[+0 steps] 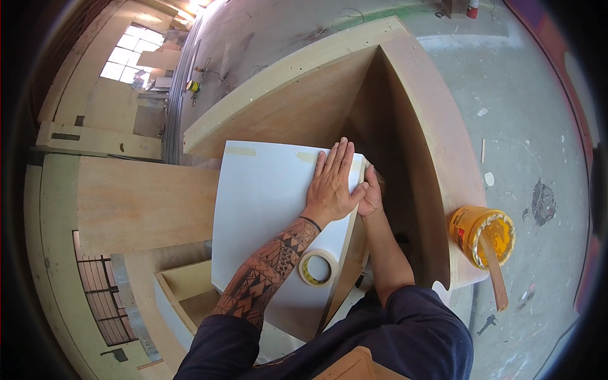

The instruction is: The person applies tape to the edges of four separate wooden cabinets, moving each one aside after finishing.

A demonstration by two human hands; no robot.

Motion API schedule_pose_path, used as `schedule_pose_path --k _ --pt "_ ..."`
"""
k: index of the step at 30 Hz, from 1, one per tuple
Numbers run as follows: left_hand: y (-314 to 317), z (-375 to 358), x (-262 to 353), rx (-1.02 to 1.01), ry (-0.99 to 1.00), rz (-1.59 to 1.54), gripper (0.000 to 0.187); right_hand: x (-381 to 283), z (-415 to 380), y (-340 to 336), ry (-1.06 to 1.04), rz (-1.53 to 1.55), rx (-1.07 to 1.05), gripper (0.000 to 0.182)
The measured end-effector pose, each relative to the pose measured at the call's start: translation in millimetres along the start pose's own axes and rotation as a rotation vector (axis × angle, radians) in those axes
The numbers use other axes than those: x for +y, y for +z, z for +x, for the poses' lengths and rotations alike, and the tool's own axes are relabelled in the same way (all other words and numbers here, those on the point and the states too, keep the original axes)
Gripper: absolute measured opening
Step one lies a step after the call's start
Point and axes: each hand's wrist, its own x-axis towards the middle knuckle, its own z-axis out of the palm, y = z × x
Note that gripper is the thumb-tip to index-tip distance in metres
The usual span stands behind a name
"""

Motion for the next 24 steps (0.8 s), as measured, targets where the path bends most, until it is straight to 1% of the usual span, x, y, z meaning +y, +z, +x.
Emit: schedule_pose_path --k 1,4,9,11,12,14,15,16,17,18,20,22,23,24 --pt "-0.8 -0.6 0.4 0.005 0.001 0.005 0.098 -3.4 -1.6 -0.1 0.029 -0.030 0.035 0.063" --pt "0.6 -0.3 -0.2 0.020 0.002 -0.007 0.098 -8.9 -2.0 1.0 -0.007 -0.141 0.067 0.059" --pt "6.9 -6.1 -6.6 0.067 -0.046 -0.060 0.100 -4.3 -5.1 12.2 -0.038 -0.222 0.053 0.063" --pt "9.8 -7.9 -9.4 0.177 -0.170 -0.050 0.098 -3.5 -4.2 16.0 -0.047 -0.228 0.094 0.062" --pt "11.9 -8.5 -13.5 0.183 -0.169 -0.050 0.098 -3.5 -2.6 16.3 -0.046 -0.231 0.090 0.062" --pt "14.9 -13.8 -22.1 0.105 -0.215 0.030 0.095 -5.4 -4.1 14.1 -0.092 -0.281 0.176 0.058" --pt "9.4 -19.3 -28.3 0.069 -0.210 0.030 0.092 -7.2 -6.4 17.4 -0.093 -0.285 0.176 0.058" --pt "2.2 -23.8 -35.8 0.072 -0.210 0.029 0.092 -8.1 -8.3 21.5 -0.093 -0.312 0.231 0.057" --pt "-4.2 -27.5 -44.1 0.016 -0.195 0.049 0.092 -8.3 -9.2 25.2 -0.094 -0.339 0.285 0.055" --pt "-6.8 -30.3 -51.3 -0.041 -0.179 0.068 0.091 -8.9 -9.5 26.3 -0.094 -0.343 0.284 0.055" --pt "-4.8 -29.7 -52.9 -0.041 -0.184 0.076 0.092 -11.4 -8.9 28.6 -0.082 -0.342 0.356 0.056" --pt "-0.6 -27.9 -47.3 -0.007 -0.276 0.122 0.093 -11.1 -6.3 30.5 -0.061 -0.338 0.351 0.056" --pt "3.4 -26.3 -45.2 0.000 -0.274 0.122 0.093 -10.4 -4.7 35.6 -0.033 -0.324 0.347 0.057" --pt "8.1 -24.9 -43.1 0.030 -0.327 0.111 0.094 -10.6 -4.1 40.2 -0.032 -0.325 0.342 0.057"
